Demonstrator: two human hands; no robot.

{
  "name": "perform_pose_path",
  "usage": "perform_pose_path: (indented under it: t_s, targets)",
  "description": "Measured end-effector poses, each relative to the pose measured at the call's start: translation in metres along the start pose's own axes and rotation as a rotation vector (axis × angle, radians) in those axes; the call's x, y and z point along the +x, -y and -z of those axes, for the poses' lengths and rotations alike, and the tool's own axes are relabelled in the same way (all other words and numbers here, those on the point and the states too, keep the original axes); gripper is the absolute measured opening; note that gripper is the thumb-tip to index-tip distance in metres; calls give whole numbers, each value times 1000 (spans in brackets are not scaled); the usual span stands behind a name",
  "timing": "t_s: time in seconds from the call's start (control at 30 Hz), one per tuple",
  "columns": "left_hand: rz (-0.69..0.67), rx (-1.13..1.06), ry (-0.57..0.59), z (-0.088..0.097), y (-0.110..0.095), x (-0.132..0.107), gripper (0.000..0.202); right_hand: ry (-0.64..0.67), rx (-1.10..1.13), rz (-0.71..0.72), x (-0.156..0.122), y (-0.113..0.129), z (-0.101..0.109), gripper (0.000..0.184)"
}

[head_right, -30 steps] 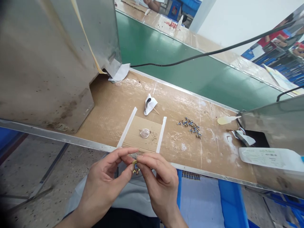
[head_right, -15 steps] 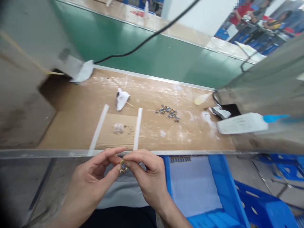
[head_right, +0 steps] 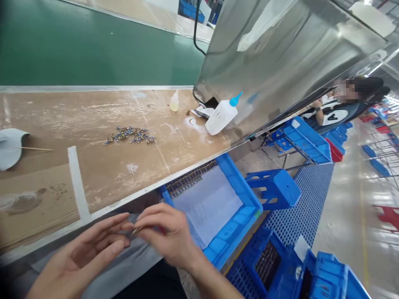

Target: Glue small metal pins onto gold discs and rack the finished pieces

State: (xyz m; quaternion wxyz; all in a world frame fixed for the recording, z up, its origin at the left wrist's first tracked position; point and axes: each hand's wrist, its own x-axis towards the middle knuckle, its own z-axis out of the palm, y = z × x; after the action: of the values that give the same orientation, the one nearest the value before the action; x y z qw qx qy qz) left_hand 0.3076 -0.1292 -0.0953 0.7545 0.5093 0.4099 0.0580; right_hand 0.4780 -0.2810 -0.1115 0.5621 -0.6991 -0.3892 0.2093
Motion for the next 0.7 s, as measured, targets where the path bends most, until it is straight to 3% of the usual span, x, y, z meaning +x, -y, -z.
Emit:
perform_pose_path:
  t_s: [0.13,0.23,0.3,0.47,0.7]
  targets:
    - [9,60,-21,-6,-2,-3,63,-298,-283,-354,2,-93,79,28]
    - [17,75,-51,0,2,-6,63,-341,-410,-506,13,-168,136,28]
    - [20,79,-63,5,6,-8,63,-316,-478,-580,20,-207,159,29]
    - [16,80,-87,11,12,-10,62,-237,-579,-686,33,-261,176,32]
    - [10,68,-111,16,14,-13,62,-200,-623,-672,32,-284,185,33]
